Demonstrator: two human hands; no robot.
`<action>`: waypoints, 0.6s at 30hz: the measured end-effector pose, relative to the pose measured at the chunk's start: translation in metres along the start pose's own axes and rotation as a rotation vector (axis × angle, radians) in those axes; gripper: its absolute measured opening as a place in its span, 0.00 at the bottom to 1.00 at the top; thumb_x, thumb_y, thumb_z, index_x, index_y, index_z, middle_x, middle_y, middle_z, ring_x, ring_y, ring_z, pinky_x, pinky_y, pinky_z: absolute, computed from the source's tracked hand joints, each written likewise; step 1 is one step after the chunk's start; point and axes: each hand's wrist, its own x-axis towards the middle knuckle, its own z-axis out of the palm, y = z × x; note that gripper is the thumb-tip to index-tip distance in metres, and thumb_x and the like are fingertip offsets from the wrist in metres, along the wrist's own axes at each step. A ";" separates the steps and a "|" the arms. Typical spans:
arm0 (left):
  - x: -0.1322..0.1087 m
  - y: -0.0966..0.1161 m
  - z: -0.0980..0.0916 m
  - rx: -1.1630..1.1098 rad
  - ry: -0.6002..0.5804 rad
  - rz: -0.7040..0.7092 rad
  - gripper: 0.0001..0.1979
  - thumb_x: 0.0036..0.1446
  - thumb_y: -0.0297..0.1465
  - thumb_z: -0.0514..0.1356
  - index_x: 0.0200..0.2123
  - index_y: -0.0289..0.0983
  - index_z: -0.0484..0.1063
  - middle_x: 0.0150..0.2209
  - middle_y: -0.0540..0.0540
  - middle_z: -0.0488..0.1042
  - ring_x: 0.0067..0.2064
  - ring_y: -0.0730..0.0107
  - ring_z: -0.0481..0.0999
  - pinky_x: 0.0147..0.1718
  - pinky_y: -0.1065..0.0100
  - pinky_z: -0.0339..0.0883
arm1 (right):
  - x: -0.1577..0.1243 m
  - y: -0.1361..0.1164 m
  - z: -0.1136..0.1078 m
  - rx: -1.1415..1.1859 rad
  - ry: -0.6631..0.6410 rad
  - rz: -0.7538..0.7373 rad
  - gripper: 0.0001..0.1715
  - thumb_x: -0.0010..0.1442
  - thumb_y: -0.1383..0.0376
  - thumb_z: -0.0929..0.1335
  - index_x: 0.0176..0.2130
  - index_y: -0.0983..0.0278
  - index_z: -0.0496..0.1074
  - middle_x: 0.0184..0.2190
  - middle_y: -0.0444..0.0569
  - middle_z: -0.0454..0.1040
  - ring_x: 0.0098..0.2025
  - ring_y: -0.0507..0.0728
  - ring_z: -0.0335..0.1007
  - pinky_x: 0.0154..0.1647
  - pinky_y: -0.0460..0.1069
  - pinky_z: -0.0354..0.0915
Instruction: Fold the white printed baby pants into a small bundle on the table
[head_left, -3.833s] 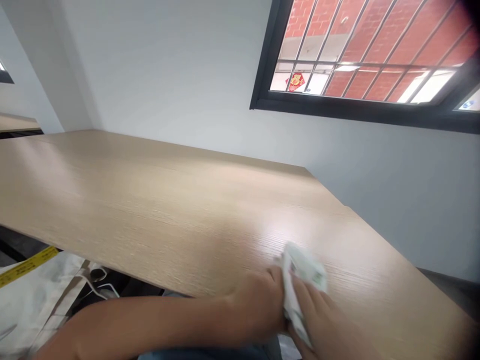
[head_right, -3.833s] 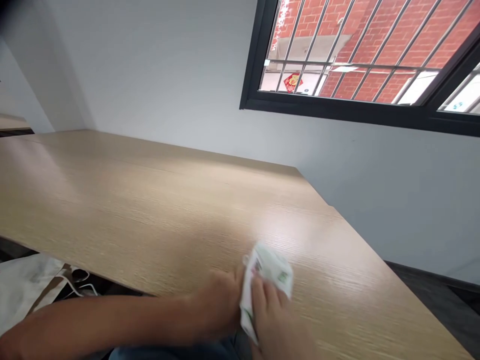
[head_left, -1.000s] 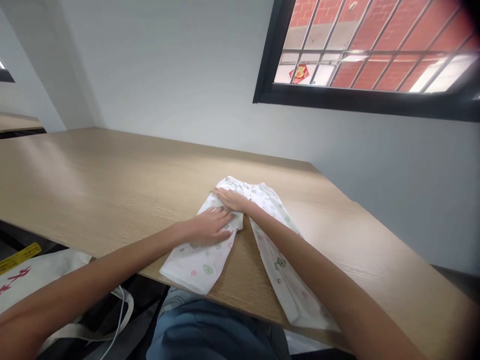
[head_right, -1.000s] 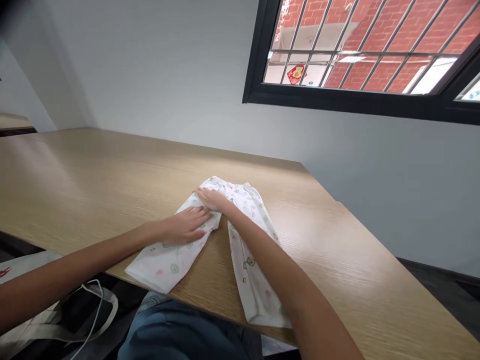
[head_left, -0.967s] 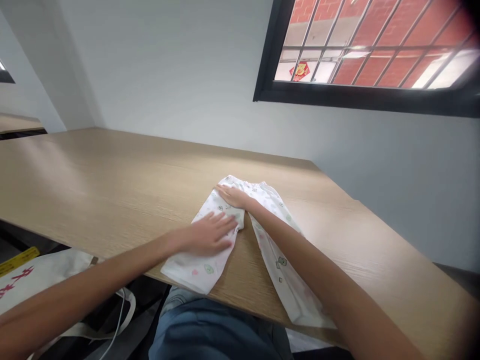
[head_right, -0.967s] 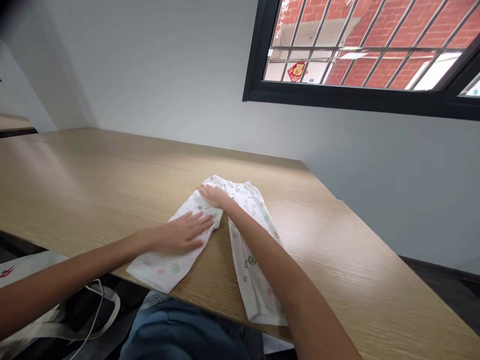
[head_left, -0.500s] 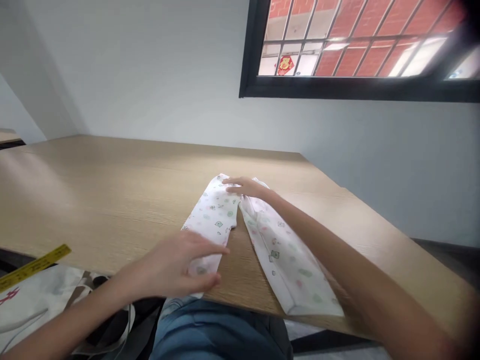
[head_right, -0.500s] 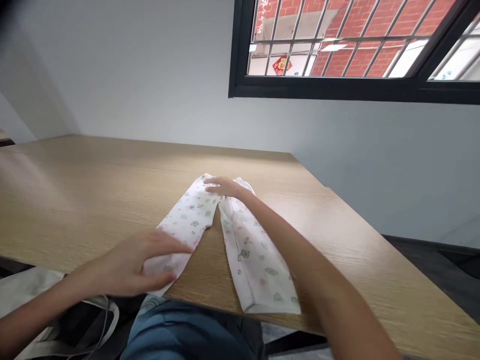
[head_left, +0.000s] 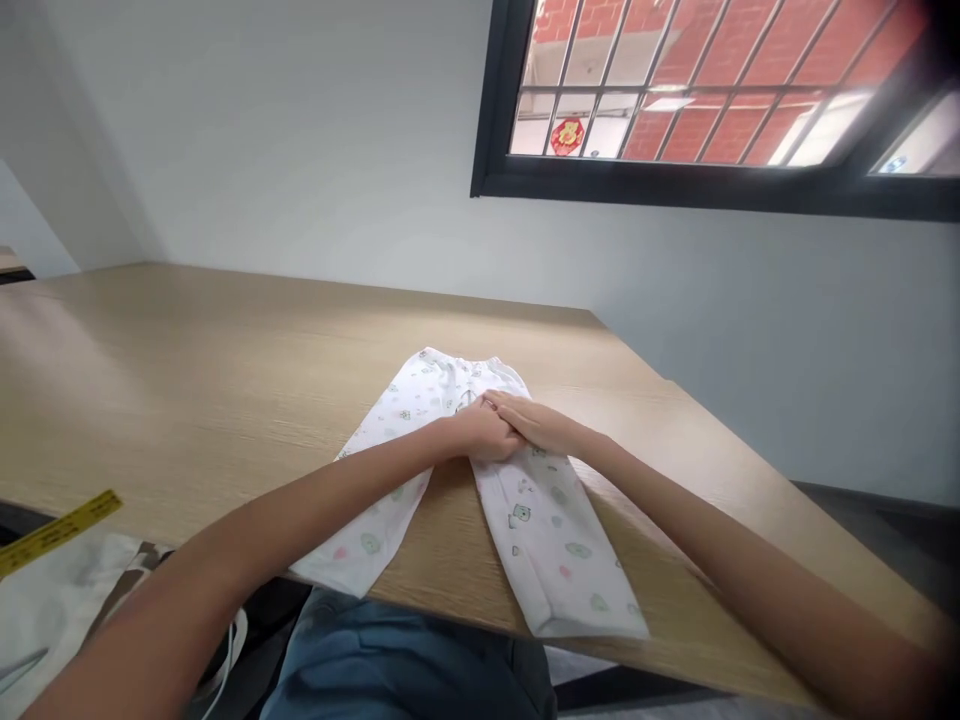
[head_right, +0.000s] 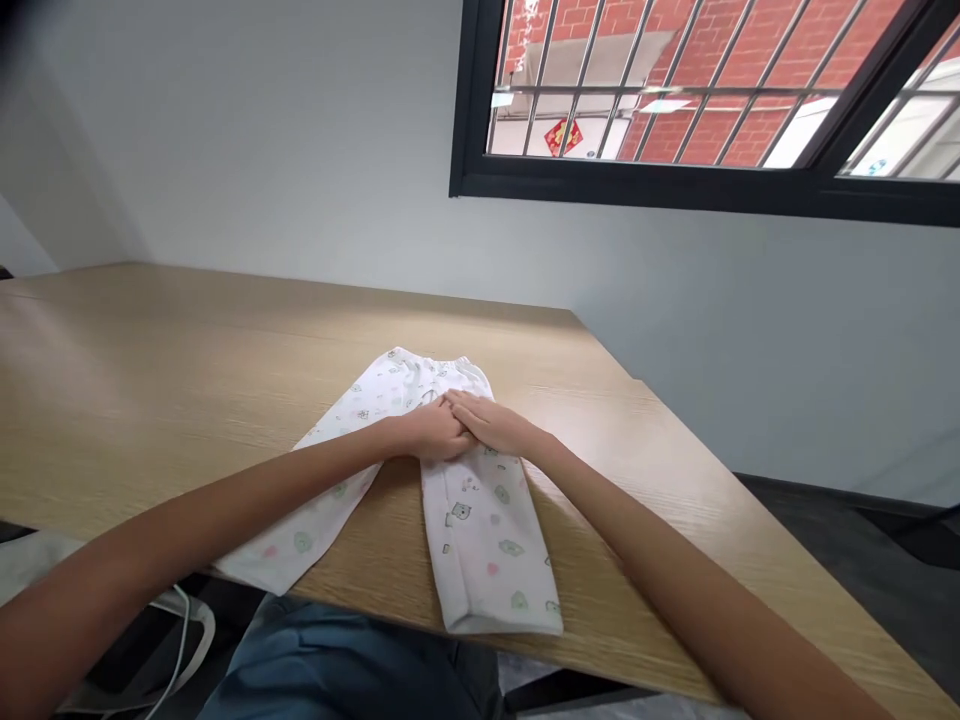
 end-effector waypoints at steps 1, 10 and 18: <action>-0.010 0.009 0.002 0.009 -0.013 0.021 0.23 0.60 0.37 0.46 0.53 0.28 0.63 0.54 0.36 0.64 0.57 0.55 0.59 0.57 0.59 0.48 | 0.013 0.006 0.004 -0.074 -0.007 -0.022 0.29 0.65 0.55 0.49 0.61 0.61 0.52 0.61 0.47 0.51 0.62 0.59 0.45 0.61 0.56 0.46; -0.115 0.120 0.076 0.148 0.320 0.365 0.17 0.60 0.33 0.48 0.49 0.32 0.64 0.53 0.35 0.66 0.52 0.54 0.68 0.49 0.60 0.62 | 0.068 0.028 0.013 -0.131 0.123 -0.034 0.27 0.63 0.60 0.53 0.59 0.65 0.56 0.61 0.51 0.53 0.63 0.60 0.42 0.61 0.59 0.39; -0.081 0.136 0.071 0.089 0.422 0.215 0.13 0.55 0.43 0.54 0.36 0.40 0.66 0.29 0.47 0.69 0.30 0.63 0.70 0.24 0.64 0.64 | 0.049 0.022 0.006 0.081 0.314 0.062 0.23 0.62 0.53 0.57 0.48 0.62 0.68 0.51 0.48 0.68 0.51 0.58 0.63 0.49 0.50 0.60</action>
